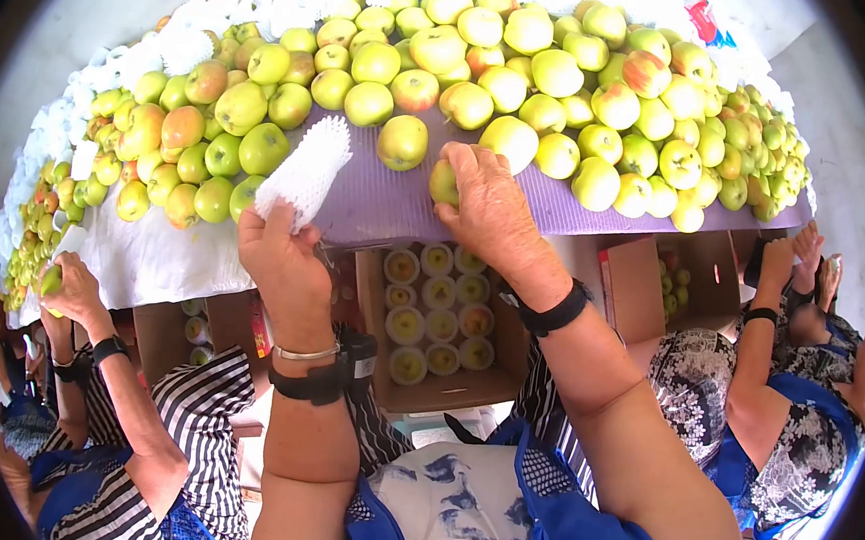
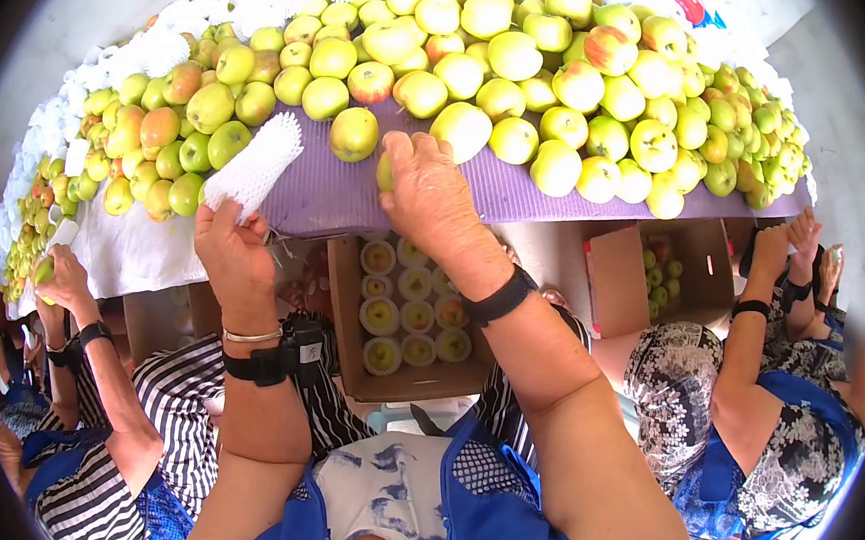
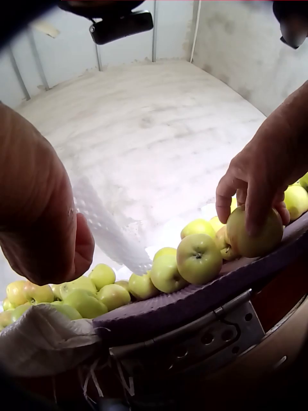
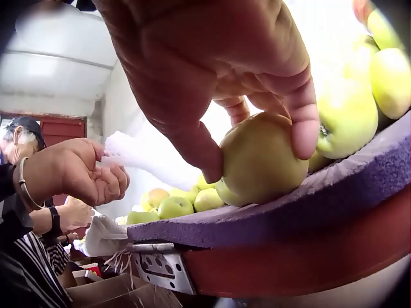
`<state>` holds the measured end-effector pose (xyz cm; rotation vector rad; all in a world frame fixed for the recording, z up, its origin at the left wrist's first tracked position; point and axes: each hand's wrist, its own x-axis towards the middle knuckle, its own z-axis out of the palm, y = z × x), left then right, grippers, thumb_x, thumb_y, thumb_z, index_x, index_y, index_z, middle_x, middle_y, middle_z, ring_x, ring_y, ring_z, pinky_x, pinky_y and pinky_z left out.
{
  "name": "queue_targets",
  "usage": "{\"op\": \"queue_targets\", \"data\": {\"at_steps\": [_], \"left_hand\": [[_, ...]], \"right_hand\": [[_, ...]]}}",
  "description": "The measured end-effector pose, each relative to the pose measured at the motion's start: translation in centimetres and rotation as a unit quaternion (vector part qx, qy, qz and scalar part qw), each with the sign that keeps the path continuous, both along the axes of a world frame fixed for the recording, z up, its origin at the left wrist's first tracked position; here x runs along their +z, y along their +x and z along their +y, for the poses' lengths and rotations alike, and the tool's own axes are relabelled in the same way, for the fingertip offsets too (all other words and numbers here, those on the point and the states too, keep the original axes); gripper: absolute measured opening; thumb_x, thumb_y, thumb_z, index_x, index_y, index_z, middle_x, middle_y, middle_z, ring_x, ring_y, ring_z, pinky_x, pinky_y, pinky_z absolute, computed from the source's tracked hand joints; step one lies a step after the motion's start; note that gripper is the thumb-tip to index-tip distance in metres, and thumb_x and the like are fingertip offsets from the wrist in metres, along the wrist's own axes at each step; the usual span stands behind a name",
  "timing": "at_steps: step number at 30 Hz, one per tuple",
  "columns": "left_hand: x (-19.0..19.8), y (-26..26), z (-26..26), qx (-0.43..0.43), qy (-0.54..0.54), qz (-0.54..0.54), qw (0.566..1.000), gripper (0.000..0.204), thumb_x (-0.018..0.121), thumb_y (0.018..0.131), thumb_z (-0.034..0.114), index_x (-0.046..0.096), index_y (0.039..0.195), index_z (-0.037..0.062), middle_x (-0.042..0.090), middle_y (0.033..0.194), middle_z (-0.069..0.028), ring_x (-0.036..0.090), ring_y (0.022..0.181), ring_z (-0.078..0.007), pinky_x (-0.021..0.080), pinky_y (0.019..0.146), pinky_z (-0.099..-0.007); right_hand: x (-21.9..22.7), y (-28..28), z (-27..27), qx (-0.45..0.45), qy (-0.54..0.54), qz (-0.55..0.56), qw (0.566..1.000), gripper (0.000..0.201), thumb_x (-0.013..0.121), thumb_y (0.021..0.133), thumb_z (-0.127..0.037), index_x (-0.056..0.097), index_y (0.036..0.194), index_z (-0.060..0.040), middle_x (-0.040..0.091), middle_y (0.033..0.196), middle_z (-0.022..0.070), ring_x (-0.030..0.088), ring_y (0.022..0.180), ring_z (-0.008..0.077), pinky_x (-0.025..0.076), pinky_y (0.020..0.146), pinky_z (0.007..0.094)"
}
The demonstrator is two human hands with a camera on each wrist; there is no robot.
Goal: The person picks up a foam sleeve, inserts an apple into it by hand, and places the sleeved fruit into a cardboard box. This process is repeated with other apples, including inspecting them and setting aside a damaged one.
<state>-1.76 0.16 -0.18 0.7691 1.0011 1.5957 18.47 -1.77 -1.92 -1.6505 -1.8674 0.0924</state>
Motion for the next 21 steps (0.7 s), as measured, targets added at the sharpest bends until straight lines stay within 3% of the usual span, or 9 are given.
{"op": "queue_targets", "data": {"at_steps": [5,8,9,10,11,12,15,19,21], "left_hand": [[-0.4,0.0,0.2,0.009,0.006,-0.012,1.0,0.014,0.052,0.087,0.011,0.051,0.099,0.0034,0.059,0.095,-0.0043,0.054,0.077,-0.0094,0.04,0.058,-0.0214],[-0.2,-0.1,0.3,0.019,-0.003,-0.014,1.0,0.013,0.054,0.086,0.01,0.052,0.097,0.0033,0.06,0.093,-0.0044,0.054,0.075,-0.0095,0.04,0.056,-0.0211],[-0.1,0.0,0.4,0.026,-0.008,-0.014,1.0,0.013,0.055,0.085,0.009,0.052,0.097,0.0032,0.06,0.092,-0.0044,0.055,0.074,-0.0095,0.041,0.055,-0.021],[-0.2,0.0,0.4,0.027,-0.006,-0.014,1.0,0.013,0.056,0.085,0.009,0.052,0.096,0.0033,0.06,0.091,-0.0044,0.055,0.073,-0.0095,0.041,0.054,-0.0209],[-0.3,0.0,0.5,0.027,-0.004,-0.012,1.0,0.013,0.057,0.084,0.008,0.052,0.095,0.0034,0.06,0.09,-0.0043,0.055,0.071,-0.0095,0.041,0.053,-0.0208],[-0.4,0.0,0.5,0.028,-0.002,-0.011,1.0,0.013,0.058,0.083,0.007,0.052,0.095,0.0035,0.06,0.089,-0.0043,0.055,0.07,-0.0095,0.042,0.053,-0.0207],[-0.8,0.5,0.7,0.033,-0.012,-0.017,0.999,0.014,0.059,0.082,0.006,0.052,0.093,0.0034,0.06,0.086,-0.0039,0.055,0.066,-0.0096,0.043,0.051,-0.0205],[-0.2,1.6,0.3,0.036,-0.017,0.0,0.999,0.009,0.06,0.083,0.007,0.054,0.09,0.006,0.061,0.081,-0.0014,0.054,0.061,-0.0074,0.045,0.049,-0.0191],[-0.4,1.7,0.3,0.03,-0.031,0.008,0.999,0.012,0.061,0.081,0.007,0.053,0.089,0.0047,0.06,0.08,-0.003,0.054,0.061,-0.0083,0.045,0.048,-0.0196]], "right_hand": [[0.1,0.1,0.0,-0.003,-0.027,-0.045,0.999,0.052,0.064,0.063,-0.001,0.046,0.112,0.0007,0.053,0.097,0.0217,0.052,0.092,0.0402,0.045,0.082,0.0435],[2.5,0.5,-0.3,0.021,-0.087,0.146,0.985,0.052,0.063,0.069,-0.001,0.045,0.117,-0.0021,0.054,0.107,0.0197,0.055,0.097,0.0336,0.047,0.082,0.0389],[3.1,0.6,-0.3,0.069,-0.125,0.324,0.935,0.05,0.063,0.07,-0.001,0.045,0.117,-0.0009,0.055,0.107,0.0179,0.055,0.097,0.0308,0.047,0.082,0.0377],[3.6,0.7,-0.4,0.114,-0.16,0.489,0.85,0.049,0.063,0.071,-0.001,0.046,0.117,0.0002,0.056,0.107,0.0161,0.056,0.098,0.0279,0.047,0.082,0.0365],[3.9,0.9,-0.5,0.155,-0.19,0.636,0.732,0.048,0.063,0.073,-0.001,0.046,0.117,0.0013,0.057,0.108,0.0143,0.057,0.098,0.025,0.048,0.082,0.0353],[4.1,1.5,-0.5,0.227,-0.224,0.688,0.652,0.052,0.064,0.075,-0.004,0.044,0.122,0.0024,0.056,0.111,0.0114,0.057,0.099,0.0207,0.049,0.082,0.0346],[3.5,0.8,-0.5,0.307,-0.232,0.773,0.504,0.057,0.066,0.074,-0.007,0.042,0.124,0.0052,0.055,0.115,0.0136,0.057,0.102,0.0234,0.049,0.085,0.0363],[3.6,0.0,-0.5,0.322,-0.254,0.776,0.479,0.059,0.068,0.071,-0.01,0.044,0.123,0.0071,0.055,0.116,0.0141,0.056,0.105,0.0243,0.047,0.089,0.0352],[3.9,-0.7,-0.9,0.296,-0.228,0.752,0.544,0.063,0.07,0.067,-0.011,0.046,0.122,0.0059,0.053,0.119,0.0134,0.053,0.108,0.0238,0.043,0.093,0.0343]]}}
